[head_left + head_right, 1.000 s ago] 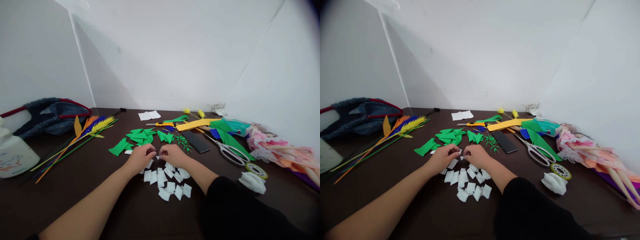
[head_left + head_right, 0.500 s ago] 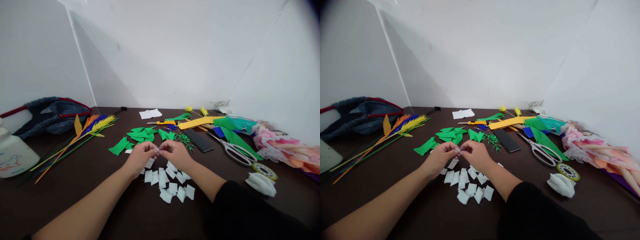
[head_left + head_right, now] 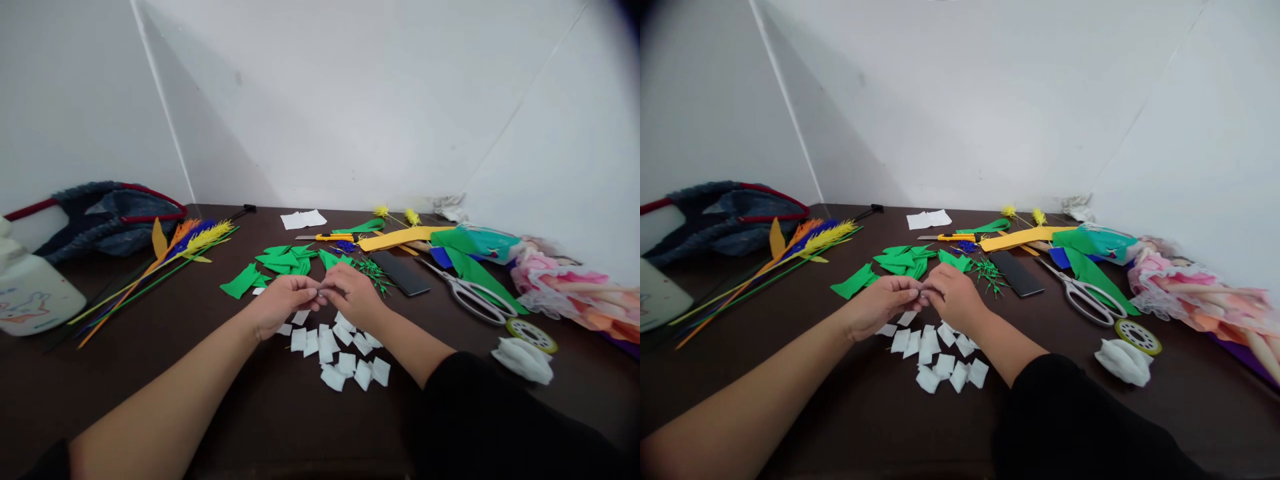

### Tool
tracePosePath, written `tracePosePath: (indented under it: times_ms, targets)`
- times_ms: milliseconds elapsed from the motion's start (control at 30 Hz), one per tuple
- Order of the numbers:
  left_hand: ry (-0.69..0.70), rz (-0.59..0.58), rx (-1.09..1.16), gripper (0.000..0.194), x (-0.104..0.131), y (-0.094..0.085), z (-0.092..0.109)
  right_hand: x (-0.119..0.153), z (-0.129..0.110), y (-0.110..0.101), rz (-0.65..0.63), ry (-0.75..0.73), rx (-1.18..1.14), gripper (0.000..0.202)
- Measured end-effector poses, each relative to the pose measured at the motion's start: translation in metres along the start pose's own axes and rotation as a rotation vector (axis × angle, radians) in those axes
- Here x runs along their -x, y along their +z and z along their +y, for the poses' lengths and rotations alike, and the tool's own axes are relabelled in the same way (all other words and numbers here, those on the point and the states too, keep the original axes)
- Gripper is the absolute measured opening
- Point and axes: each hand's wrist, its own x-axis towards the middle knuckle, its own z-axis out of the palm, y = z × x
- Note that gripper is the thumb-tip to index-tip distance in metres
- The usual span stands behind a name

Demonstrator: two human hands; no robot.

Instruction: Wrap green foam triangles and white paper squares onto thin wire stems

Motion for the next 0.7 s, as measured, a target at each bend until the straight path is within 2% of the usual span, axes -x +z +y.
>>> tracePosePath:
  times_ms: [67, 167, 233, 300, 367, 467, 567, 700]
  targets:
    - [0.035, 0.049, -0.140, 0.018, 0.000, -0.006, 0.004, 0.001, 0.000, -0.002, -0.009, 0.053, 0.021, 0.010]
    - [0.089, 0.160, -0.639, 0.012, 0.001, -0.021, 0.010, 0.002, 0.002, -0.004, -0.017, 0.155, 0.039, 0.008]
    - [0.052, 0.088, -0.977, 0.006, 0.005, -0.032, 0.014, 0.003, 0.004, -0.005, -0.028, 0.174, 0.047, 0.009]
    - [-0.018, -0.115, -1.153, 0.006, 0.009, -0.041, 0.018, 0.004, 0.006, -0.004, -0.044, 0.158, 0.046, 0.010]
    - [-0.046, -0.281, -1.241, 0.012, 0.012, -0.046, 0.018, 0.004, 0.007, -0.003, -0.064, 0.131, 0.038, 0.011]
    - [-0.049, -0.359, -1.323, 0.010, 0.013, -0.048, 0.015, 0.005, 0.009, 0.000, -0.089, 0.117, 0.026, 0.012]
    - [-0.039, -0.334, -1.312, 0.005, 0.013, -0.048, 0.016, 0.006, 0.010, 0.001, -0.083, 0.150, 0.010, 0.011]
    - [0.018, -0.160, -1.069, 0.008, 0.017, -0.042, 0.026, 0.006, 0.008, 0.001, -0.047, 0.273, -0.152, 0.008]
